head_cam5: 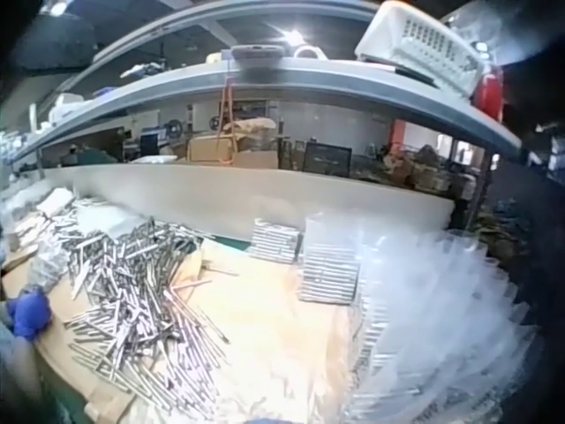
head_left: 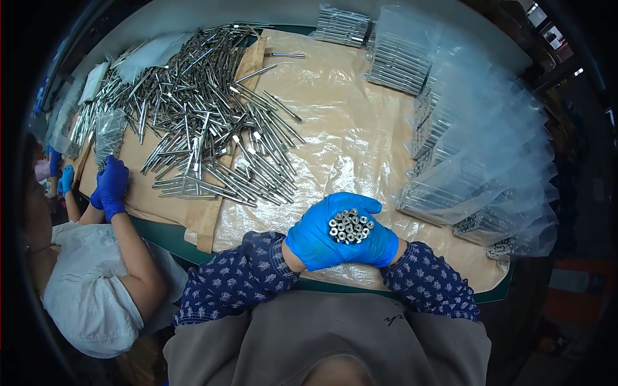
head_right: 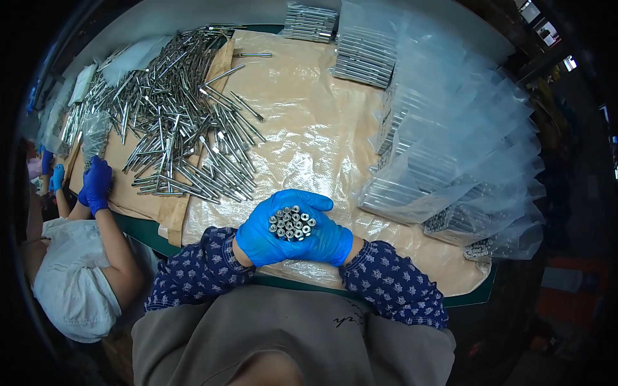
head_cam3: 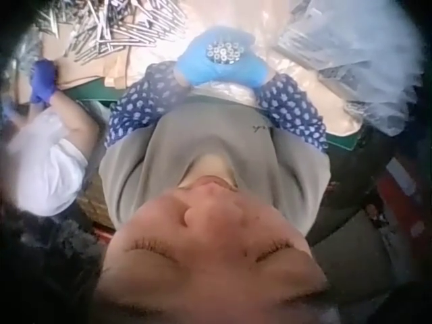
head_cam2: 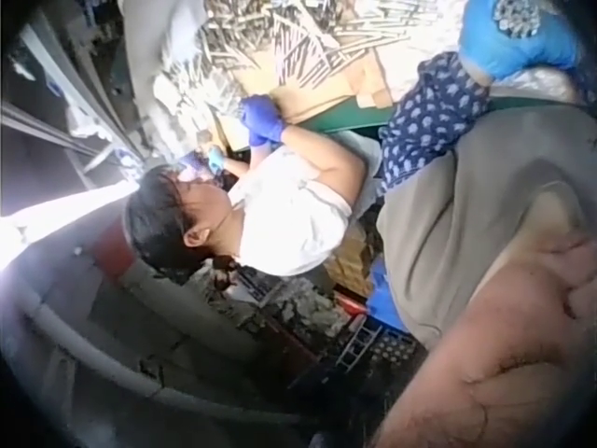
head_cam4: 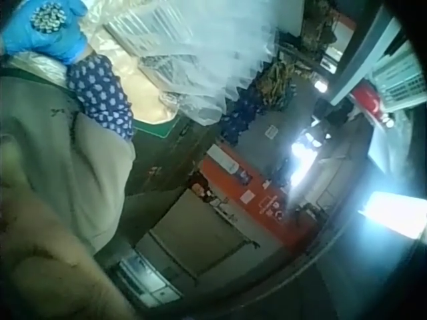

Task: Sorting small metal pins and sliding groups of them into plastic sleeves for packaging.

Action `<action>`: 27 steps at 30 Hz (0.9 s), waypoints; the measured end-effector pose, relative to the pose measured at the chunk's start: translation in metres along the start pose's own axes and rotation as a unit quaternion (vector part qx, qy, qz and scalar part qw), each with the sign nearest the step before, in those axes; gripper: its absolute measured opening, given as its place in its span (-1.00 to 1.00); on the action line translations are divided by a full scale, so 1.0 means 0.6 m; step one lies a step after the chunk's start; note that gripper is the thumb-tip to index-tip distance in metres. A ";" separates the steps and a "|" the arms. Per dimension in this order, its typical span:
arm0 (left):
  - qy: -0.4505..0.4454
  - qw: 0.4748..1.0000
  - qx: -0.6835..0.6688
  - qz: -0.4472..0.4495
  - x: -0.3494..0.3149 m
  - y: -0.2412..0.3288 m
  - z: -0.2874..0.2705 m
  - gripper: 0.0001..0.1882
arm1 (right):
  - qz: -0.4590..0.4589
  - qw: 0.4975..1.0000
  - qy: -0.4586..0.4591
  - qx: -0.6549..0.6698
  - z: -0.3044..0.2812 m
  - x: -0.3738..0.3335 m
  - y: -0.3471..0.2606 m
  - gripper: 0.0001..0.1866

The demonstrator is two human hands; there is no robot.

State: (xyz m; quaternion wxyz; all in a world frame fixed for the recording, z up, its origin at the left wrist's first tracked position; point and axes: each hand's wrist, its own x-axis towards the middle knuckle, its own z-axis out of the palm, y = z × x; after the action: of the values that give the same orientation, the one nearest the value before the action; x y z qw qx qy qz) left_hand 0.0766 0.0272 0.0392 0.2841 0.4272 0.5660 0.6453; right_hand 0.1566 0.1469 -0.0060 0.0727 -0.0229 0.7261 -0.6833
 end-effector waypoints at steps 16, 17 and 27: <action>-0.063 0.961 -0.202 -0.178 0.011 0.005 -0.022 -0.43 | -0.057 0.995 0.069 -0.042 0.006 -0.004 -0.056 -0.48; -0.063 0.962 -0.200 -0.177 0.010 0.001 -0.024 -0.43 | -0.059 0.995 0.069 -0.042 0.005 -0.007 -0.062 -0.48; -0.197 0.751 0.541 0.324 0.010 0.040 -0.029 -0.38 | 0.346 0.836 -0.075 0.419 -0.003 -0.062 -0.098 -0.80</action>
State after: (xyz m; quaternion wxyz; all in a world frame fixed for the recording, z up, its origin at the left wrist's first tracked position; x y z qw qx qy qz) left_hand 0.0616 0.0188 0.0641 -0.1152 0.7849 0.5797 0.1860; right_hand 0.1894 0.1498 0.0554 0.3615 0.2117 0.3232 -0.8485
